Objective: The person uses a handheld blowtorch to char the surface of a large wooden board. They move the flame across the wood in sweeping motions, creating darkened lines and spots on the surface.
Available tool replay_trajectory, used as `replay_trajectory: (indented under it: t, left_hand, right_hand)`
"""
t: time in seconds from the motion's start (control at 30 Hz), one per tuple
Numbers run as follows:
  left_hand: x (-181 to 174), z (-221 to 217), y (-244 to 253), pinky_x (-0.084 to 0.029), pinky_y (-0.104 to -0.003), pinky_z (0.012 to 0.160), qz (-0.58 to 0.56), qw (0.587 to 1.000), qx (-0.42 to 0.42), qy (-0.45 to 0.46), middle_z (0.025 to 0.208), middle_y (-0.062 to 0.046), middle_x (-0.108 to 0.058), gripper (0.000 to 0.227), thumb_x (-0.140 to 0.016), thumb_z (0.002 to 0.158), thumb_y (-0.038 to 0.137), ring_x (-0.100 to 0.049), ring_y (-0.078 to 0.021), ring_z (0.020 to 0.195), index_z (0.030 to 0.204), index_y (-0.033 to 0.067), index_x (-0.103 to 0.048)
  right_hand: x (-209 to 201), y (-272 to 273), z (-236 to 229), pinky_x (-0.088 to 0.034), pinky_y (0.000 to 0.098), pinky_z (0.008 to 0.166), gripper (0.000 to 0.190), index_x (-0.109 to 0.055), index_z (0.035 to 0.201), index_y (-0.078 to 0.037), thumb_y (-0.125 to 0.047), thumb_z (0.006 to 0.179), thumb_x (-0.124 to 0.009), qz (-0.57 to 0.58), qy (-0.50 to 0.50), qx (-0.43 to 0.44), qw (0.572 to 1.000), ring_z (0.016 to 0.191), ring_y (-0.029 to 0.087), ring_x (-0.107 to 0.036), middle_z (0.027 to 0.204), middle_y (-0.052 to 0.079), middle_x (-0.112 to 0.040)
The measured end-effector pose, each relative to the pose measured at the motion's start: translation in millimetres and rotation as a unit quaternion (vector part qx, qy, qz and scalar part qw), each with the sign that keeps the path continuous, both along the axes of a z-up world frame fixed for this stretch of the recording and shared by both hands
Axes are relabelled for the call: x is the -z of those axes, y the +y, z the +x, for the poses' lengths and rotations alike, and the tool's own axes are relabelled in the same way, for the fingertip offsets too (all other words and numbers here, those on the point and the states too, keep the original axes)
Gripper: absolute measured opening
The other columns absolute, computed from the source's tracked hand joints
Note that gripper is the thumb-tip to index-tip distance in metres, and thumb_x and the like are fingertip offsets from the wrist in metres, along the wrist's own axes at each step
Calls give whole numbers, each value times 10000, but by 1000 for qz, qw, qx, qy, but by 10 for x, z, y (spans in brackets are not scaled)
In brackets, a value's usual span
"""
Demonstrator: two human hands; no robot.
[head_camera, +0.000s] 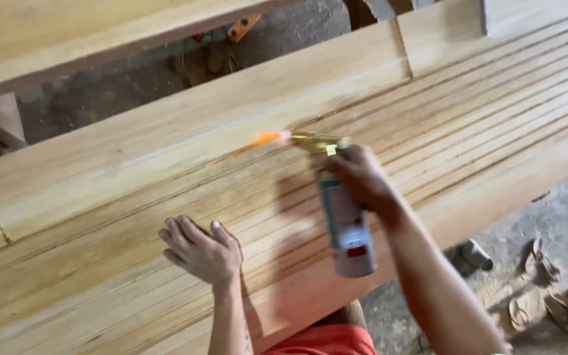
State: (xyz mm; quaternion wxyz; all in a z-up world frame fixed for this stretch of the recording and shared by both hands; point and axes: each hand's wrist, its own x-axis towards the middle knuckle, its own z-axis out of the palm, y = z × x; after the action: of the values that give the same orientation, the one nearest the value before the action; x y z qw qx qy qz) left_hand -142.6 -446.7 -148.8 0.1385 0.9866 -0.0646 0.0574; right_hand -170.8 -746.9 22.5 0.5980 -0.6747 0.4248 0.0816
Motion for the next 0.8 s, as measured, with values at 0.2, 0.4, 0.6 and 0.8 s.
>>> replay_trajectory:
  t: [0.2,0.4,0.6,0.8]
  left_hand:
    - [5,45,-23,-213,-662,1238,37,999,-11,9,1644,-254,-342,682,-470,1055,472,-260,-456,1548,1526,-19,-420]
    - [-57,-372,-974,-257,-636,1252,43,999,-21,19,1683,-219,-329,620,-482,1123,437,-282,-456,1580,1578,24,-393]
    - [40,-1228,-3457,-176,-635,1282,-100,971,206,-68,1652,-206,-342,636,-401,1076,464,-275,-398,1579,1554,46,-359]
    - [-166,-1849,-4952,-165,-639,1235,-95,946,303,64,1591,-203,-441,630,-479,1010,465,-300,-438,1523,1453,21,-545]
  right_hand:
    - [-100,-1249,-508,-528,351,562,300,-750,1031,4,-252,896,-671,-72,101,106,987,662,169,-622,803,76,-694]
    - [-69,-2622,-1220,-509,324,544,285,-748,994,26,-236,933,-654,-27,16,121,992,618,147,-614,777,75,-690]
    - [-37,-3984,-1949,-512,336,509,266,-714,922,44,-219,937,-678,-51,44,210,975,583,151,-620,774,89,-708]
    - [6,-5218,-2387,-527,340,480,219,-712,933,18,-196,948,-669,-52,-9,278,959,556,151,-615,766,82,-693]
